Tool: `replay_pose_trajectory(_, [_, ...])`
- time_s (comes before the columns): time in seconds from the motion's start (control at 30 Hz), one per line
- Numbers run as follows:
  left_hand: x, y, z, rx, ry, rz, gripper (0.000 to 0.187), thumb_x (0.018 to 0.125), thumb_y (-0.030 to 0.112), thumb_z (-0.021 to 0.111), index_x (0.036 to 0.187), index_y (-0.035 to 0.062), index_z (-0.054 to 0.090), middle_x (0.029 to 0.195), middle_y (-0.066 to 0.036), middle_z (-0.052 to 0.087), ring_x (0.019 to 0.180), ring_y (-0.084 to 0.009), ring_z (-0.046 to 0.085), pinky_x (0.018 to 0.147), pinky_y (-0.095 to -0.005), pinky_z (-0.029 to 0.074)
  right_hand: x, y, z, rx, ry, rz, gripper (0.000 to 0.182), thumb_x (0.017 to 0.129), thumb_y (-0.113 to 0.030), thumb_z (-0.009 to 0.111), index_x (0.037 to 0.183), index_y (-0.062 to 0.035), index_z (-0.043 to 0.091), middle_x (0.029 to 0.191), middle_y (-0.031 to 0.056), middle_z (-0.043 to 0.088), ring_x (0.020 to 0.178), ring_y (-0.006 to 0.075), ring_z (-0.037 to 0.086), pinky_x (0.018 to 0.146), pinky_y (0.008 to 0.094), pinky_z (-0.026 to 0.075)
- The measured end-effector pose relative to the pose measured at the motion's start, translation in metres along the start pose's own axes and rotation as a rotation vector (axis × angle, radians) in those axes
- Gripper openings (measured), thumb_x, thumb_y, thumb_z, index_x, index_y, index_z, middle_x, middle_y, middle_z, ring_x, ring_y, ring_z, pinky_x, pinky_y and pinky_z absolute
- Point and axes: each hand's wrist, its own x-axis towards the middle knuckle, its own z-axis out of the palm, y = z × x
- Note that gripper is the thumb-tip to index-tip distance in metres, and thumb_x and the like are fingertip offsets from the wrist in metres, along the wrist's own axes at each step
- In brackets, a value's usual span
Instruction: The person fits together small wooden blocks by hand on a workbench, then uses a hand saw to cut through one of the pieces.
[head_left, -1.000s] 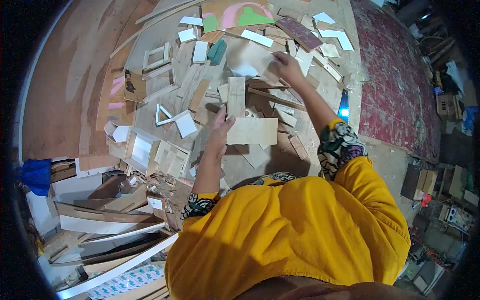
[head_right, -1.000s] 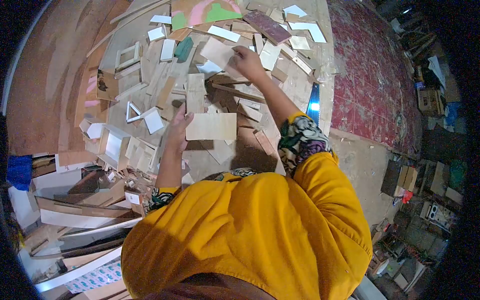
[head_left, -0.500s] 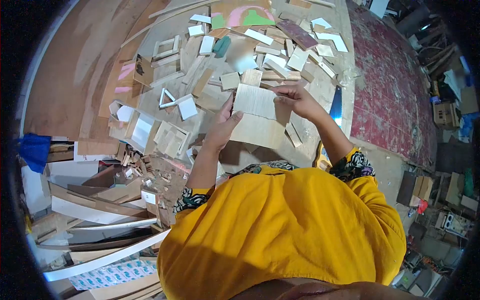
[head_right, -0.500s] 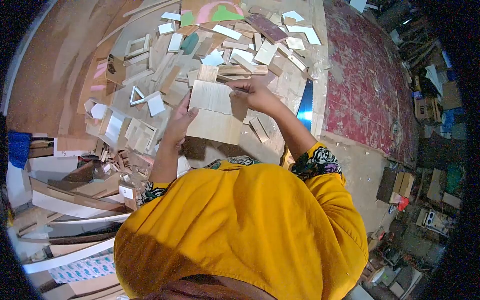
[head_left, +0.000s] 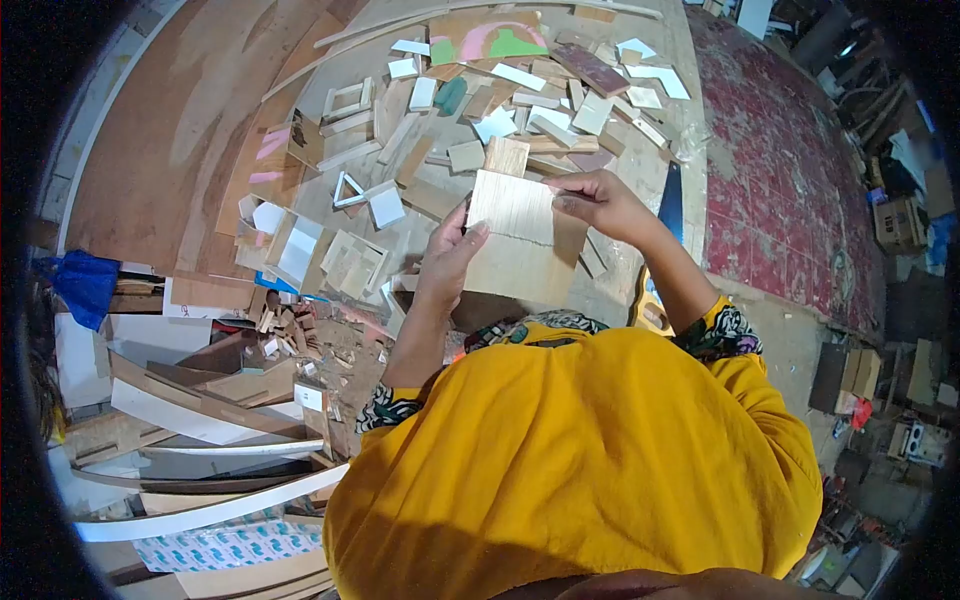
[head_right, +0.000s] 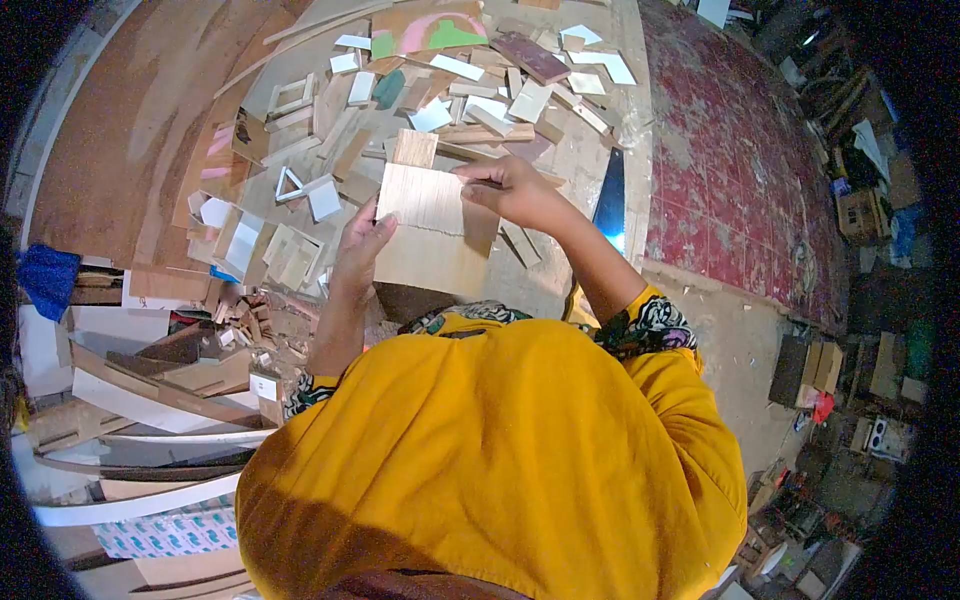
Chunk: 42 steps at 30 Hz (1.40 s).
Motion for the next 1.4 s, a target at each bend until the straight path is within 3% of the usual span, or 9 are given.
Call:
replay_pose_trajectory(0.23, [0.000, -0.009, 0.004, -0.019, 0.055, -0.025, 0.038, 0.092, 0.016, 0.048, 0.127, 0.0016, 0.045, 0.113, -0.006, 0.056, 0.100, -0.0115, 0.054, 0.087, -0.0259, 0.042, -0.008, 0.003, -0.003, 0.048, -0.010, 0.051, 0.028, 0.081, 0.002, 0.055, 0.109, 0.0011, 0.061, 0.094, 0.0039, 0.066, 0.082, 0.0079, 0.056, 0.075, 0.0228, 0.044])
replay_pose_trajectory(0.73, [-0.005, 0.000, 0.009, -0.020, 0.002, -0.006, 0.037, 0.092, 0.014, 0.046, 0.127, -0.0015, 0.044, 0.110, -0.007, 0.058, 0.096, -0.0119, 0.056, 0.083, -0.0250, 0.045, -0.020, -0.008, -0.001, -0.021, -0.008, 0.026, 0.029, 0.085, -0.001, 0.057, 0.113, 0.0024, 0.058, 0.097, 0.0024, 0.063, 0.085, 0.0068, 0.055, 0.079, 0.0214, 0.044])
replay_pose_trajectory(0.87, [-0.004, -0.003, 0.009, -0.044, -0.011, -0.019, 0.036, 0.092, 0.015, 0.047, 0.125, -0.0010, 0.045, 0.109, -0.007, 0.058, 0.095, -0.0120, 0.057, 0.083, -0.0255, 0.045, -0.021, -0.003, -0.001, -0.072, -0.003, 0.031, 0.031, 0.085, -0.001, 0.057, 0.115, 0.0024, 0.056, 0.094, 0.0016, 0.064, 0.082, 0.0050, 0.055, 0.075, 0.0195, 0.044])
replay_pose_trajectory(0.97, [-0.002, -0.005, 0.009, -0.030, 0.049, -0.039, 0.033, 0.092, 0.016, 0.047, 0.121, -0.0002, 0.048, 0.108, -0.008, 0.058, 0.093, -0.0126, 0.058, 0.082, -0.0261, 0.046, -0.023, -0.005, 0.003, -0.111, 0.126, 0.088, 0.035, 0.083, -0.010, 0.062, 0.116, 0.0000, 0.057, 0.090, 0.0023, 0.064, 0.078, 0.0051, 0.055, 0.069, 0.0183, 0.046])
replay_pose_trajectory(1.03, [-0.002, -0.005, 0.012, -0.061, 0.194, 0.017, 0.032, 0.092, 0.017, 0.047, 0.120, 0.0007, 0.048, 0.107, -0.008, 0.059, 0.091, -0.0139, 0.059, 0.081, -0.0265, 0.046, -0.024, -0.004, 0.007, 0.260, 0.215, 0.303, 0.042, 0.080, -0.022, 0.067, 0.116, -0.0026, 0.057, 0.083, 0.0016, 0.062, 0.075, 0.0066, 0.057, 0.062, 0.0187, 0.047])
replay_pose_trajectory(1.07, [0.000, -0.007, 0.012, -0.061, 0.197, 0.018, 0.032, 0.092, 0.017, 0.047, 0.120, 0.0007, 0.048, 0.107, -0.008, 0.059, 0.091, -0.0139, 0.059, 0.081, -0.0265, 0.046, -0.025, -0.004, 0.011, 0.260, 0.212, 0.303, 0.042, 0.080, -0.022, 0.067, 0.116, -0.0026, 0.057, 0.083, 0.0016, 0.062, 0.075, 0.0066, 0.057, 0.062, 0.0187, 0.047])
replay_pose_trajectory(1.13, [0.005, -0.010, 0.010, -0.159, 0.241, 0.048, 0.036, 0.092, 0.017, 0.047, 0.124, 0.0005, 0.044, 0.111, -0.009, 0.057, 0.096, -0.0162, 0.058, 0.083, -0.0279, 0.045, -0.028, -0.004, 0.022, 0.331, 0.156, 0.331, 0.043, 0.076, -0.032, 0.071, 0.107, -0.0043, 0.062, 0.078, 0.0012, 0.062, 0.071, 0.0097, 0.058, 0.059, 0.0211, 0.049])
replay_pose_trajectory(1.23, [0.006, -0.010, 0.014, -0.186, 0.317, 0.100, 0.039, 0.092, 0.017, 0.047, 0.127, 0.0006, 0.041, 0.115, -0.010, 0.054, 0.101, -0.0177, 0.055, 0.086, -0.0294, 0.044, -0.027, 0.003, 0.028, 0.262, 0.042, 0.410, 0.035, 0.075, -0.031, 0.071, 0.094, -0.0026, 0.064, 0.078, 0.0034, 0.063, 0.066, 0.0126, 0.059, 0.058, 0.0247, 0.049])
replay_pose_trajectory(1.4, [0.006, -0.010, 0.015, -0.214, 0.296, 0.157, 0.041, 0.093, 0.017, 0.047, 0.129, 0.0009, 0.038, 0.119, -0.010, 0.052, 0.105, -0.0182, 0.053, 0.089, -0.0301, 0.043, -0.027, 0.005, 0.032, 0.233, 0.078, 0.408, 0.035, 0.075, -0.033, 0.072, 0.091, -0.0023, 0.065, 0.075, 0.0052, 0.063, 0.063, 0.0141, 0.059, 0.058, 0.0249, 0.049])
